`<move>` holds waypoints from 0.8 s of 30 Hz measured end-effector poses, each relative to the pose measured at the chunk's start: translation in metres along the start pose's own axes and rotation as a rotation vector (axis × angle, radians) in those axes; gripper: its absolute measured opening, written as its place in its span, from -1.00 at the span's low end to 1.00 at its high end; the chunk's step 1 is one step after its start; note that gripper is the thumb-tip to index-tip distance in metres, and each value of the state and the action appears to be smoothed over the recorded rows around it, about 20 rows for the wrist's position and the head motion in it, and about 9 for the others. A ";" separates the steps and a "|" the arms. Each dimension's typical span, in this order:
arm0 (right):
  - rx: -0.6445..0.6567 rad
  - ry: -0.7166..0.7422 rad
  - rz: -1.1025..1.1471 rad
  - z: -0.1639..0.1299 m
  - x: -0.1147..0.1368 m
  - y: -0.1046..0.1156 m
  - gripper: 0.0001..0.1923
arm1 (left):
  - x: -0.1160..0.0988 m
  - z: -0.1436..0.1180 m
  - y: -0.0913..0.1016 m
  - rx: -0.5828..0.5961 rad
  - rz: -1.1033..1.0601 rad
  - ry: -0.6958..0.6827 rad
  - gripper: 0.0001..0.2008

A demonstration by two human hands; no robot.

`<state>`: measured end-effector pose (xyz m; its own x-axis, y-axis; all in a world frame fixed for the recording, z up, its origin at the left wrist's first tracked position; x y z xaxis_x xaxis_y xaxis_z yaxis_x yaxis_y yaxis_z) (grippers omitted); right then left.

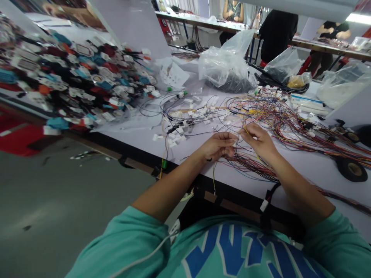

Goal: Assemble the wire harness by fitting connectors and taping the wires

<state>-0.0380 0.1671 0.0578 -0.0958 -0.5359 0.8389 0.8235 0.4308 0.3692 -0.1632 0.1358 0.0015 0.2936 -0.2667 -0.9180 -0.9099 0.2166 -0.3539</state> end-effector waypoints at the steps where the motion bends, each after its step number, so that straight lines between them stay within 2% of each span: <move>1: 0.002 0.022 0.032 0.001 0.003 0.003 -0.80 | 0.000 0.000 0.000 0.004 0.009 0.004 -0.76; 7: 0.059 -0.027 0.178 -0.002 0.017 0.004 -0.71 | 0.000 -0.001 0.003 0.017 0.013 -0.022 -0.78; 12: 0.096 -0.086 0.127 -0.004 0.018 0.000 -0.60 | 0.002 -0.001 0.004 0.055 0.039 -0.013 -0.78; 15: 0.097 -0.101 -0.004 -0.004 0.014 0.003 -0.57 | 0.000 -0.001 0.004 0.062 0.028 -0.044 -0.80; 21: 0.141 -0.060 -0.508 0.001 0.009 0.010 -0.65 | -0.004 -0.002 0.004 0.050 -0.001 -0.121 -0.78; 24: 0.174 -0.037 -0.662 0.001 0.009 0.009 -0.65 | -0.006 -0.002 0.003 0.010 0.019 -0.139 -0.74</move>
<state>-0.0318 0.1666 0.0689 -0.5693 -0.7029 0.4264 0.4833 0.1334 0.8652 -0.1683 0.1361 0.0060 0.3147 -0.1303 -0.9402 -0.9128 0.2302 -0.3374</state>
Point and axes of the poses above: each hand's wrist, its own z-axis towards the middle knuckle, its own y-axis out of the back of the hand, x = y × z, the point moved 4 cm from there along z, towards the middle knuckle, and after that the axes turned 10 degrees about z, right-handed, at the moved point
